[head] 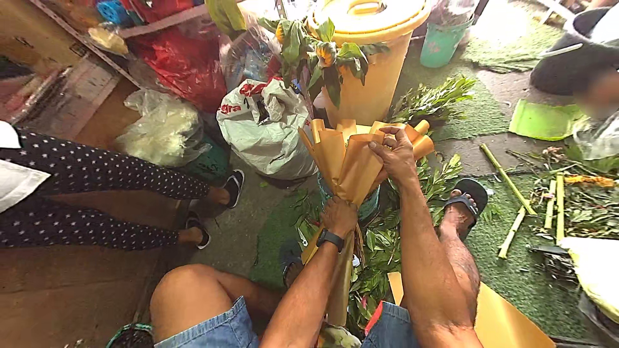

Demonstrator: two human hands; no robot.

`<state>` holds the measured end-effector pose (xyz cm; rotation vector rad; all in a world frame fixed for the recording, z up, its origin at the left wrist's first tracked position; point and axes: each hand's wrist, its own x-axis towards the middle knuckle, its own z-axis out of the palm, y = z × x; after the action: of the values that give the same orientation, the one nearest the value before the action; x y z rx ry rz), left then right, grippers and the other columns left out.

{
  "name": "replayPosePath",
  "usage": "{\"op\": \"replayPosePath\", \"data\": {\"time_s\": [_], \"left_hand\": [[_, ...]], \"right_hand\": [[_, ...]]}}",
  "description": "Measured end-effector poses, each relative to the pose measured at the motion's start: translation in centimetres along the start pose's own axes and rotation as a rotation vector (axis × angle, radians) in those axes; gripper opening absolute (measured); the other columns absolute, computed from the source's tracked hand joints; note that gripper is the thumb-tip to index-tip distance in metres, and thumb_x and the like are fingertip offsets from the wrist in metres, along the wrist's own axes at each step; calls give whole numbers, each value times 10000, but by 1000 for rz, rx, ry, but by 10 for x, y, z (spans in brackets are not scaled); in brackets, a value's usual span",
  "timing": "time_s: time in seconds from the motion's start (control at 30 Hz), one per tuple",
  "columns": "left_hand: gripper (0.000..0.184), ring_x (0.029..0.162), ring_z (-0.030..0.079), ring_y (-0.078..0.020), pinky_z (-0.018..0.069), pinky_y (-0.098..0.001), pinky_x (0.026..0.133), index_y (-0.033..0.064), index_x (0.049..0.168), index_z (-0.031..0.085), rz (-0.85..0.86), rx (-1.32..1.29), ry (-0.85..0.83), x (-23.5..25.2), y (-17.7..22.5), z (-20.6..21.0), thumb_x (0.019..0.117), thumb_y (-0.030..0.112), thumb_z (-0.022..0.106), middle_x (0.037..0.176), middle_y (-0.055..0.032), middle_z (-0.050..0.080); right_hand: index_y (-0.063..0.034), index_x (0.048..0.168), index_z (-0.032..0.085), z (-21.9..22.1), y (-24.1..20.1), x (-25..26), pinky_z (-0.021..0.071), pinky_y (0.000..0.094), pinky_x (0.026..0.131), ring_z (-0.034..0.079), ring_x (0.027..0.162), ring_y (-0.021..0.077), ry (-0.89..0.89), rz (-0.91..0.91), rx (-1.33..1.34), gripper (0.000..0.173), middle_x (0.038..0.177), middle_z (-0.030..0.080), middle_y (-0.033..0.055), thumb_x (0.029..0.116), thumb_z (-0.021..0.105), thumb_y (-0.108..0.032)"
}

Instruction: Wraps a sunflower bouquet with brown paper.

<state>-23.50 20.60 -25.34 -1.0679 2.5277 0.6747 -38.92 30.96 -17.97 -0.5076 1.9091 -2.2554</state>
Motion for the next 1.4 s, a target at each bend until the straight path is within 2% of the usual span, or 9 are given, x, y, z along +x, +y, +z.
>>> {"op": "replayPosePath", "data": {"time_s": [0.13,0.2,0.27,0.3,0.4,0.53,0.73,1.1,1.4], "left_hand": [[702,1323,529,-375,417,-647,1047,2,1443,476,-31,-67,-69,3,3,-12,989,536,470,1468,-218,501],[696,1304,544,-383,432,-651,1031,1,1429,487,-35,-95,-91,4,2,-17,979,532,487,1449,-226,518],[698,1313,537,-388,422,-663,1037,2,1435,489,-34,-104,-91,5,1,-18,977,529,494,1452,-231,518],[704,1327,527,-389,417,-665,1044,1,1444,478,-36,-99,-96,5,2,-18,979,529,488,1463,-231,508],[708,1327,528,-395,428,-672,1036,-9,1428,493,-33,-89,-110,6,1,-14,977,537,489,1456,-241,511],[715,1337,513,-411,415,-683,1045,-27,1423,495,0,-101,-134,7,-1,-17,987,540,497,1455,-263,502],[713,1308,537,-405,439,-665,1026,-23,1423,491,-13,-122,-103,9,0,-13,970,528,510,1430,-257,524],[778,1324,521,-400,374,-697,1070,-13,1413,511,42,-73,-181,18,-3,-20,931,593,577,1407,-247,551],[728,1316,537,-379,364,-682,1084,-8,1412,513,39,-19,-135,21,-2,-13,968,569,514,1401,-228,566]], "right_hand": [[-77,1366,532,6,-1,3,625,382,785,719,871,191,-19,-11,-44,530,1009,723,112,894,772,-80],[-142,1440,520,4,-4,0,583,443,903,693,1027,193,34,-64,-209,583,1151,715,82,925,760,-275],[-144,1493,484,-4,-6,-15,458,511,1101,598,1262,208,164,-131,-328,626,1332,659,66,968,667,-433],[-108,1482,487,-6,-4,-31,496,471,1085,604,1265,207,269,-140,-342,586,1358,638,92,1004,609,-425],[-51,1366,559,0,30,-100,567,422,957,665,1104,205,447,70,-338,457,1228,671,118,1022,602,-348],[-17,1214,675,19,104,-150,579,407,931,696,1037,204,112,423,-300,335,1159,710,131,953,714,-224],[-3,1058,698,27,131,-155,596,336,799,691,846,147,102,368,-114,183,948,716,97,1003,649,-171],[-8,1026,723,40,133,-145,590,310,825,685,895,142,206,317,-52,124,1010,711,104,968,686,-111],[35,1036,695,35,142,-143,585,295,720,670,765,131,216,420,260,128,869,712,97,990,658,-79]]}}
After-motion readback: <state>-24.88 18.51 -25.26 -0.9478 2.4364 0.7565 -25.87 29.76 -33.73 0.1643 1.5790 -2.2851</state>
